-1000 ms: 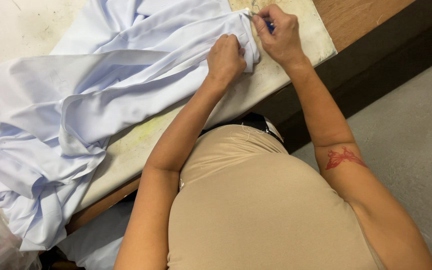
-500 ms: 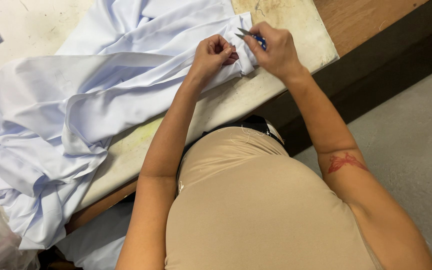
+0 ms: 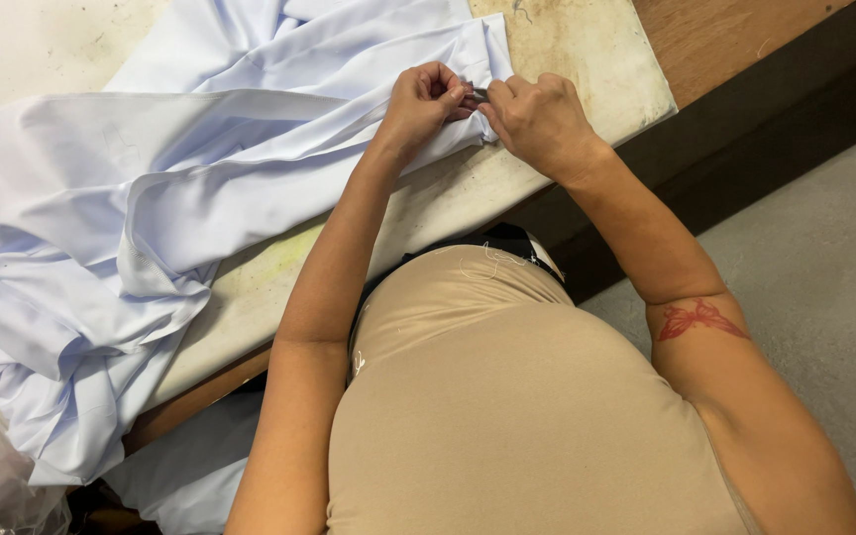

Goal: The person uses a seam ripper to cut and remove loose threads from a white garment laid on a table. They repeatedly adjust the fabric to access different areas and pull out the cut threads by hand.

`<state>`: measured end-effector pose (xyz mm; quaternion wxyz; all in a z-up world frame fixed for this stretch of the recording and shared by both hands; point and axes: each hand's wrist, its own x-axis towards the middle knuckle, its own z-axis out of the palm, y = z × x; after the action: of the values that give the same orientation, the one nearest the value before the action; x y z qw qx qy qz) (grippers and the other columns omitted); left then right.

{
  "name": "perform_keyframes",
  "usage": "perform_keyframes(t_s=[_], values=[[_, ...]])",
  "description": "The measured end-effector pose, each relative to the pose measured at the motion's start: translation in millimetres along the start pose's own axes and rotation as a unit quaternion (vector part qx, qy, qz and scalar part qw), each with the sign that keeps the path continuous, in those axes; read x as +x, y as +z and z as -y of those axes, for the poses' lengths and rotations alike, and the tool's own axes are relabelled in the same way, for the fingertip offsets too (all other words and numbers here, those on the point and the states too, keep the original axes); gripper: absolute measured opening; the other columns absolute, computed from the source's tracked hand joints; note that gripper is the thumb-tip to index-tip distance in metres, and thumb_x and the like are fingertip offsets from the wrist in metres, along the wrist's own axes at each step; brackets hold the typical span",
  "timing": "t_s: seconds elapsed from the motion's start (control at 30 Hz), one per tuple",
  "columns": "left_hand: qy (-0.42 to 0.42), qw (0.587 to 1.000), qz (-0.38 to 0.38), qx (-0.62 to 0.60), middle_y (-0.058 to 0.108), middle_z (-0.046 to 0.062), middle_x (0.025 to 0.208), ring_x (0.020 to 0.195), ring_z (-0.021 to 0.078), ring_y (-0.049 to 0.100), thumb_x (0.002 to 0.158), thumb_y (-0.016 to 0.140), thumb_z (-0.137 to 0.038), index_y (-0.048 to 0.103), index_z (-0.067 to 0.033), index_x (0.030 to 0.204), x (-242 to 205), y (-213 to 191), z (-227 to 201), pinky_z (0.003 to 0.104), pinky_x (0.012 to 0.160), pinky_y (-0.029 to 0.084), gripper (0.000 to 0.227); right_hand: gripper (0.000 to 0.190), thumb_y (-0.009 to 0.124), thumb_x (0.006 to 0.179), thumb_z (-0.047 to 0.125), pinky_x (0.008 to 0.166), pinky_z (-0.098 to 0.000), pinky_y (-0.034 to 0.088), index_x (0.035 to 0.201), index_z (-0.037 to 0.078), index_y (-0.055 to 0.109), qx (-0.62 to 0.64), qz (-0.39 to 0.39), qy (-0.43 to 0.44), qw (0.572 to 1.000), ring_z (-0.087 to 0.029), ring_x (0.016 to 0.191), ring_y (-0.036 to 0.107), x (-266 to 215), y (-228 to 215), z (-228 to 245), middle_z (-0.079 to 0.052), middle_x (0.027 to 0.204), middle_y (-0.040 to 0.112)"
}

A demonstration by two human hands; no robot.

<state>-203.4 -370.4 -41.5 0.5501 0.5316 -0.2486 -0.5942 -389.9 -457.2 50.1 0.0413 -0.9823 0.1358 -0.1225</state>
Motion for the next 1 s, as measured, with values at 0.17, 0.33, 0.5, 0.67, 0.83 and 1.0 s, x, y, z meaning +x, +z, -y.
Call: perform_keyframes(t_s=[0.17,0.33,0.5,0.67,0.83,1.0], values=[[-0.005,1.000,-0.008,0.013,0.074,0.012,0.091,0.086,0.0169,0.077,0.096,0.062,0.001,0.061,-0.0025,0.084,0.5,2.6,-2.8,0.028,0.079,0.067,0.013,0.030,0.077,0.103,0.022,0.049,-0.0321,0.047,0.082,0.007,0.061,-0.029,0.013,-0.023,0.999,-0.018,0.049,0.054,2.8,1.9,-4.1,-0.006,0.066,0.062],[0.022,1.000,-0.017,0.000,0.075,0.011,0.090,0.084,0.0138,0.075,0.097,0.062,0.001,0.061,-0.0025,0.086,-11.7,5.1,-17.9,0.028,0.079,0.063,0.012,0.018,0.072,0.106,0.015,0.053,-0.0288,0.048,0.095,0.002,0.065,0.101,-0.054,0.060,0.992,-0.016,0.060,0.062,-2.3,-6.9,-22.1,-0.008,0.077,0.067],[0.052,0.998,-0.003,-0.032,0.067,0.004,0.081,0.071,0.0092,0.065,0.103,0.061,-0.006,0.059,-0.0056,0.091,-54.9,2.5,-42.7,0.024,0.065,0.055,0.012,0.016,0.068,0.111,0.014,0.051,-0.0262,0.046,0.102,0.000,0.066,0.283,-0.076,0.199,0.935,-0.015,0.061,0.063,-9.9,6.1,-20.0,-0.007,0.075,0.068],[0.017,0.999,0.005,-0.035,0.065,0.001,0.081,0.072,0.0067,0.061,0.101,0.066,-0.003,0.060,-0.0069,0.092,-119.5,-14.5,-55.5,0.022,0.066,0.053,0.012,0.019,0.061,0.116,0.018,0.061,-0.0207,0.055,0.107,0.001,0.063,0.447,-0.090,0.233,0.859,-0.011,0.073,0.070,-21.5,23.7,-9.6,-0.005,0.085,0.072],[0.070,0.993,-0.063,-0.069,0.067,0.002,0.082,0.074,0.0079,0.063,0.101,0.066,-0.002,0.062,-0.0063,0.092,-152.4,-19.0,-52.5,0.023,0.068,0.053,0.011,0.018,0.072,0.101,0.008,0.064,-0.0209,0.052,0.111,0.002,0.059,0.606,-0.079,0.335,0.717,-0.009,0.074,0.064,-22.4,27.6,5.7,-0.006,0.087,0.073],[0.102,0.993,-0.025,-0.053,0.067,0.003,0.081,0.074,0.0086,0.064,0.101,0.067,-0.002,0.062,-0.0058,0.092,-169.8,-1.0,-60.7,0.024,0.068,0.055,0.011,0.030,0.078,0.095,-0.006,0.074,-0.0218,0.057,0.115,0.001,0.057,0.625,-0.117,0.292,0.714,-0.008,0.084,0.067,-8.0,9.1,40.1,-0.007,0.097,0.068]])
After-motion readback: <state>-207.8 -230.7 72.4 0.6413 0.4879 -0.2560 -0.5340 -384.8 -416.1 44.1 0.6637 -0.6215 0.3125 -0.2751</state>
